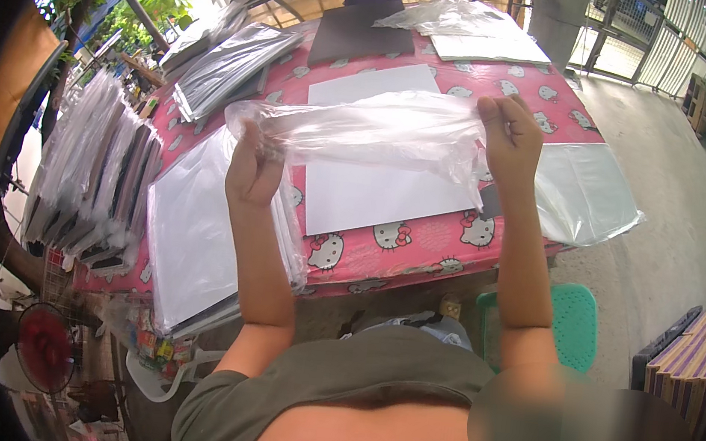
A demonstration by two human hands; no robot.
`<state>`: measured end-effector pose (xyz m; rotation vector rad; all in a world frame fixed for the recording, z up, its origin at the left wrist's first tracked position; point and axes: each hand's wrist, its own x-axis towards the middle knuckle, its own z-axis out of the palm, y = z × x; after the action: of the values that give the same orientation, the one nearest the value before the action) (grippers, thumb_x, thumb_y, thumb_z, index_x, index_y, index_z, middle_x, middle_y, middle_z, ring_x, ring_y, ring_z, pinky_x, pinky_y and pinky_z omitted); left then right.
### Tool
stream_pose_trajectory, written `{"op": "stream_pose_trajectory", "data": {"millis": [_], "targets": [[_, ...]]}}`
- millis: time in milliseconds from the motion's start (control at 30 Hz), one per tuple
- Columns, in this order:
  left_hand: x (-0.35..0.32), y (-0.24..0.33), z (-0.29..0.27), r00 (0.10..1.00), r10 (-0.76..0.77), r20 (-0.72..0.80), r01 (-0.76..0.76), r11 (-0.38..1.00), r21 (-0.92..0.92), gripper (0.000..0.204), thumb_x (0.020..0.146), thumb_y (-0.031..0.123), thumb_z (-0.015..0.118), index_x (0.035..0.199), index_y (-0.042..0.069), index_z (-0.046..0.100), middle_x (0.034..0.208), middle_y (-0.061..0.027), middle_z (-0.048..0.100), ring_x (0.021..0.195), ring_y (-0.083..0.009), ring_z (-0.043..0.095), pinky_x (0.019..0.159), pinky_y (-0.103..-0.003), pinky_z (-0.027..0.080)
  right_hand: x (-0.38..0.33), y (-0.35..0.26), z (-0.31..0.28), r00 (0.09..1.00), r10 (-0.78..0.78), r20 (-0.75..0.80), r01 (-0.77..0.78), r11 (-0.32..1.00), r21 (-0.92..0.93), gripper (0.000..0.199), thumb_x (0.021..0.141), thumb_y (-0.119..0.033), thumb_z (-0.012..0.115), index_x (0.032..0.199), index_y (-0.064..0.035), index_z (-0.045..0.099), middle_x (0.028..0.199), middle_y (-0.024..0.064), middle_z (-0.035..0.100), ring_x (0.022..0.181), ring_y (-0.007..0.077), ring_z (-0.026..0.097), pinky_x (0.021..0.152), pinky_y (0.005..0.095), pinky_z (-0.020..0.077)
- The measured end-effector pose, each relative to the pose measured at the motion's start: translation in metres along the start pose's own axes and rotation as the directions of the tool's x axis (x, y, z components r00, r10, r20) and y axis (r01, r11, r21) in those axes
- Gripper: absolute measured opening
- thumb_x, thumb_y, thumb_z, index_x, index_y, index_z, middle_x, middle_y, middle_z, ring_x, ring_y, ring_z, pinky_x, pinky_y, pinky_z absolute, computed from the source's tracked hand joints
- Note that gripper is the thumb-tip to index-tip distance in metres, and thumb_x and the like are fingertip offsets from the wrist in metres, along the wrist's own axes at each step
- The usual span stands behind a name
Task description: The person puts large sheets of paper or plastic into clear plastic bags by hand and stacks them on a table.
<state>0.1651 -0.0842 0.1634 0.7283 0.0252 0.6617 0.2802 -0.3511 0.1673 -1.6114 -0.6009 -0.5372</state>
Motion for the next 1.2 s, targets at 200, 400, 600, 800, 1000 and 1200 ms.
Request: {"op": "stream_pose_trajectory", "data": {"millis": [200,400,600,800,1000,1200], "targets": [[0.004,-0.02,0.001,0.995,0.068,-0.069,-0.07,0.997,-0.019,0.015,0.081,0.005,0.056,0.095,0.001,0.058,0.089,-0.0069,0.061,0.081,-0.0138,0.058,0.073,-0.025,0.048,0.003,0.001,-0.019,0.997,0.01,0.071,-0.001,0.993,-0.118,0.008,0.08,-0.003,0.052,0.086,-0.0013,0.057,0.074,-0.0001,0.052,0.066,0.0065,0.044,0.06,0.0198,0.0351],[0.008,-0.031,-0.004,0.99,0.1,-0.103,-0.113,0.985,-0.127,0.009,0.083,0.009,0.055,0.089,0.003,0.058,0.083,-0.0051,0.06,0.076,-0.0134,0.058,0.068,-0.027,0.048,-0.004,0.004,-0.025,0.919,0.184,0.349,-0.143,0.98,-0.141,0.015,0.074,-0.006,0.062,0.087,0.0004,0.062,0.075,0.0001,0.056,0.068,0.0062,0.049,0.062,0.0196,0.0387],[0.002,-0.042,0.008,0.988,-0.088,-0.126,0.066,0.983,-0.174,0.009,0.082,0.016,0.058,0.083,0.007,0.057,0.072,0.0003,0.056,0.066,-0.0076,0.055,0.055,-0.019,0.044,-0.004,0.028,-0.007,0.961,0.251,0.112,-0.26,0.962,0.078,0.01,0.079,-0.008,0.06,0.081,0.001,0.063,0.07,-0.0006,0.056,0.065,0.0053,0.047,0.06,0.02,0.0381],[-0.034,-0.049,-0.023,0.749,-0.563,0.35,0.122,0.636,0.762,0.015,0.085,0.014,0.053,0.095,0.003,0.056,0.079,-0.0016,0.055,0.077,-0.0108,0.054,0.075,-0.026,0.042,0.023,0.04,-0.053,0.884,0.186,0.429,-0.403,0.769,0.497,0.012,0.085,-0.014,0.048,0.081,-0.0035,0.054,0.07,0.0002,0.053,0.066,0.0112,0.051,0.06,0.026,0.0406],[-0.035,-0.009,-0.063,0.902,-0.325,0.284,0.072,0.761,0.645,0.022,0.081,0.017,0.057,0.091,-0.002,0.053,0.074,-0.0046,0.058,0.066,-0.0142,0.058,0.064,-0.026,0.049,-0.01,0.074,-0.063,0.367,-0.173,0.914,-0.344,0.888,0.306,0.038,0.084,-0.034,0.05,0.102,-0.0002,0.052,0.096,0.0119,0.058,0.085,0.017,0.056,0.071,0.029,0.0438],[-0.039,0.021,-0.09,0.92,-0.255,0.297,0.212,0.962,0.17,0.016,0.078,0.014,0.058,0.085,0.0,0.055,0.066,-0.0034,0.055,0.06,-0.0128,0.051,0.055,-0.028,0.042,0.005,0.071,-0.032,-0.284,0.298,0.911,0.188,0.949,-0.252,0.021,0.072,-0.019,0.065,0.071,0.0004,0.058,0.08,0.0102,0.061,0.075,0.0171,0.056,0.066,0.0261,0.0432]]}}
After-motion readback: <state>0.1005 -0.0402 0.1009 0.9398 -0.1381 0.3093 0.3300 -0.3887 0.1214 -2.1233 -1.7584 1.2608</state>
